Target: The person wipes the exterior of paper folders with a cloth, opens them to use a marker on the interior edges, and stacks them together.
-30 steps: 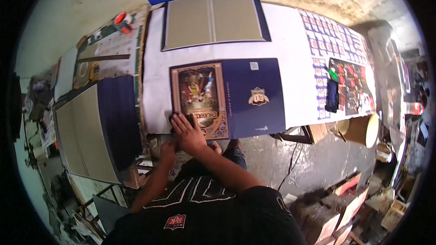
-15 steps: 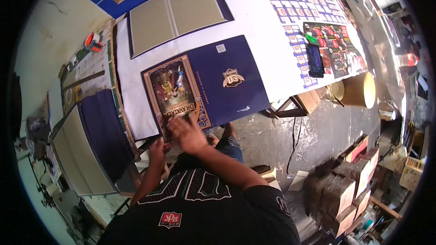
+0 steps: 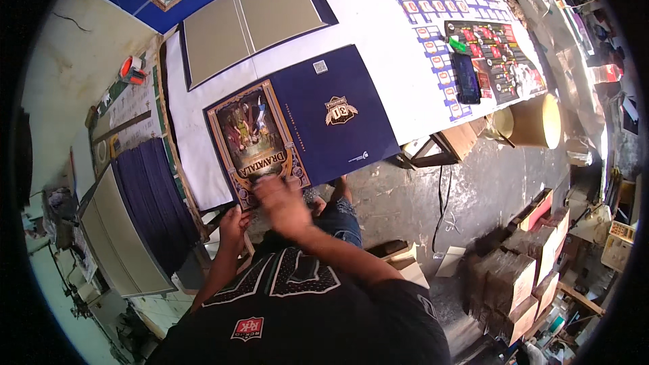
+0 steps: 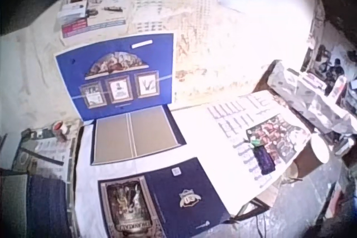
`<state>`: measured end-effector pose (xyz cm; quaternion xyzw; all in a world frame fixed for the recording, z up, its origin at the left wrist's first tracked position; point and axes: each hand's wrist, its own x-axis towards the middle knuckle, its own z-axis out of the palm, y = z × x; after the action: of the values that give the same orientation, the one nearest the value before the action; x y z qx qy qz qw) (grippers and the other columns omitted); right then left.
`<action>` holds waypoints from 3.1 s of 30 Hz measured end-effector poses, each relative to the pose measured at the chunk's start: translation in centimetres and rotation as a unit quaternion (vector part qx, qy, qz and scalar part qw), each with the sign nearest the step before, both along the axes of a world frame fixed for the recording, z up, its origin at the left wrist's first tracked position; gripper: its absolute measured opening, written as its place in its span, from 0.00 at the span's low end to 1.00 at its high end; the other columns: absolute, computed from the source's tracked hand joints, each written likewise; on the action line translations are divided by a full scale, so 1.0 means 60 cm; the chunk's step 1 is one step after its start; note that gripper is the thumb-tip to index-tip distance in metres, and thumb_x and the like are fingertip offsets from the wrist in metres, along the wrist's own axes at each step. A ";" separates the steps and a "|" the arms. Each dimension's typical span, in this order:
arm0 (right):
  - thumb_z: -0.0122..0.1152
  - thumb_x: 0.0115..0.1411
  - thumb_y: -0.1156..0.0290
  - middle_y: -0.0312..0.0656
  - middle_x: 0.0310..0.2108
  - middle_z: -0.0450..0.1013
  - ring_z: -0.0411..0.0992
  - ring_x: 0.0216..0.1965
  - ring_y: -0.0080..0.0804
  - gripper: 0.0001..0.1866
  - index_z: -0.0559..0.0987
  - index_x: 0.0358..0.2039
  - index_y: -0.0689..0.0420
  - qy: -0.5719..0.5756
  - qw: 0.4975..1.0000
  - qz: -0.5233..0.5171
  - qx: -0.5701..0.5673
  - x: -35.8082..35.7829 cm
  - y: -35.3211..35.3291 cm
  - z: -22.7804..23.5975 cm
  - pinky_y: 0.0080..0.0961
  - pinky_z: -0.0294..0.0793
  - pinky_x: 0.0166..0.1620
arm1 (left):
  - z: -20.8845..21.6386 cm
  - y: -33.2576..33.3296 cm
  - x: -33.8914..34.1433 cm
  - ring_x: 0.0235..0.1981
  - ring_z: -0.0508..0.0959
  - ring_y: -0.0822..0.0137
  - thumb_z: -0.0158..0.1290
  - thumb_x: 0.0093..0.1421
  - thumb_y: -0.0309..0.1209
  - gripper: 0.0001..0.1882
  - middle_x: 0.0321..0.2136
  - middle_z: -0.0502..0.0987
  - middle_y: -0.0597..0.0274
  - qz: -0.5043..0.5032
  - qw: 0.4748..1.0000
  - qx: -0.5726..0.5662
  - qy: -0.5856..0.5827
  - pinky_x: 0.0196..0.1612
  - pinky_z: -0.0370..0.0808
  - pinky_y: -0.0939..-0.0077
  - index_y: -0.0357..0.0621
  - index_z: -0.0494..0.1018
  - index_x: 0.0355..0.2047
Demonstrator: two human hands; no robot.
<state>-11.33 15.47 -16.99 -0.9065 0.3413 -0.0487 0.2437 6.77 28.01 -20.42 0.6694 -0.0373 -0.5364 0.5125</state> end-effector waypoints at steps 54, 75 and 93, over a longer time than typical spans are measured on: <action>0.56 0.59 0.70 0.53 0.57 0.69 0.67 0.59 0.49 0.25 0.71 0.59 0.56 -0.081 0.992 -0.033 0.088 -0.074 -0.197 -0.004 0.43 0.64 0.61 | 0.077 -0.119 0.048 0.38 0.76 0.76 0.50 0.69 0.34 0.14 0.37 0.79 0.67 -0.037 0.986 -0.068 -0.149 0.43 0.73 0.75 0.36 0.74 0.48; 0.55 0.56 0.65 0.30 0.17 0.66 0.61 0.15 0.19 0.09 0.79 0.31 0.56 -0.226 0.878 -0.250 0.340 0.046 -0.808 0.167 0.21 0.57 0.18 | 0.185 -0.410 0.289 0.37 0.78 0.65 0.51 0.67 0.45 0.27 0.41 0.77 0.54 0.153 0.956 -0.117 -0.222 0.45 0.76 0.68 0.35 0.67 0.57; 0.69 0.53 0.76 0.43 0.33 0.78 0.78 0.33 0.30 0.22 0.77 0.49 0.62 -0.224 0.921 0.131 0.289 0.171 -0.333 0.237 0.28 0.80 0.36 | 0.427 0.160 -0.033 0.66 0.64 0.56 0.61 0.51 0.34 0.34 0.63 0.66 0.55 -0.135 0.631 0.267 -0.716 0.66 0.57 0.52 0.52 0.68 0.61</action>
<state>-1.08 -4.49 -2.79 -0.7985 0.1550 -0.1175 0.5696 4.78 37.59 5.17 0.9382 -0.3377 0.0616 0.0449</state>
